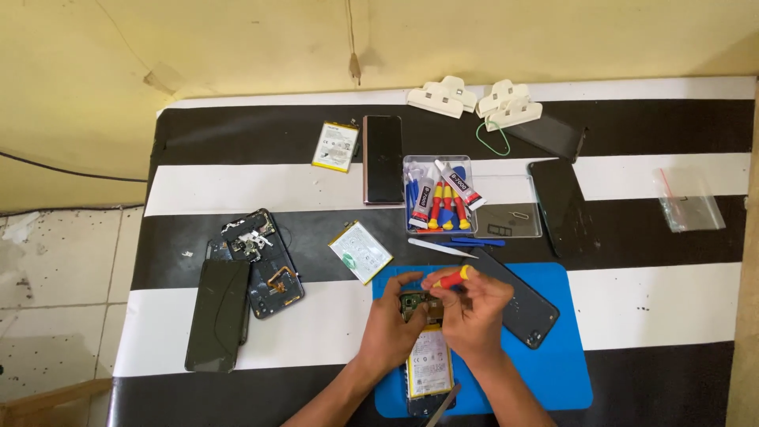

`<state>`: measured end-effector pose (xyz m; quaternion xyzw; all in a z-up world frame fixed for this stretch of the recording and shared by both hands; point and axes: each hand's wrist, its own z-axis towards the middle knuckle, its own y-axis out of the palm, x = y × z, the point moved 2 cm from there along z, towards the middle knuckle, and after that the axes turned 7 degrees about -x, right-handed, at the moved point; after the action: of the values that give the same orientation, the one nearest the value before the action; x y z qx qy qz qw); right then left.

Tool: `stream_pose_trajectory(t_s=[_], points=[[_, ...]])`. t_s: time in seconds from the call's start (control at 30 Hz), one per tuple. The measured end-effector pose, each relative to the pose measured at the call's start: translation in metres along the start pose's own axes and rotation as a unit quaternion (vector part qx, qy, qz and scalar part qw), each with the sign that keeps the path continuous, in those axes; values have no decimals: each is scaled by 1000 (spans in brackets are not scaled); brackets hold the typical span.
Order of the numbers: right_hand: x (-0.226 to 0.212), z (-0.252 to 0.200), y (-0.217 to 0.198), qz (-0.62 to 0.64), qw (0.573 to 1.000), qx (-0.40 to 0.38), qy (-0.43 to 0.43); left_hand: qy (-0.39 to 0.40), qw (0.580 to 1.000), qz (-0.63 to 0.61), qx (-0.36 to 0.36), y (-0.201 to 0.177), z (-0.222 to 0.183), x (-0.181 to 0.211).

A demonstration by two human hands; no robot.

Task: Using a precision screwdriver to work on the internal components of a disassembled mobile phone.

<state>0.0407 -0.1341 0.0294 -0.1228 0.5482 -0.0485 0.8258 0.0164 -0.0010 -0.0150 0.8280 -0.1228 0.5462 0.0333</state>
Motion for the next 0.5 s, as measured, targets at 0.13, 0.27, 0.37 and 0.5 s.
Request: stream_pose_trajectory(t_s=[0.13,0.27,0.37,0.5], points=[[19,-18,-2,9,1000,7,-15,13,1000,12,2,0,0,-1],[19,-10,-11,105,983,-131,-69,-4,1000,8,-16,0,0,2],[24,-12,-10,103,983,-137,-72,1,1000,18,-17,1,-1,-1],[26,-13,-4,47,995,-42,-82,9,999,-3,-31,1,-4,2]])
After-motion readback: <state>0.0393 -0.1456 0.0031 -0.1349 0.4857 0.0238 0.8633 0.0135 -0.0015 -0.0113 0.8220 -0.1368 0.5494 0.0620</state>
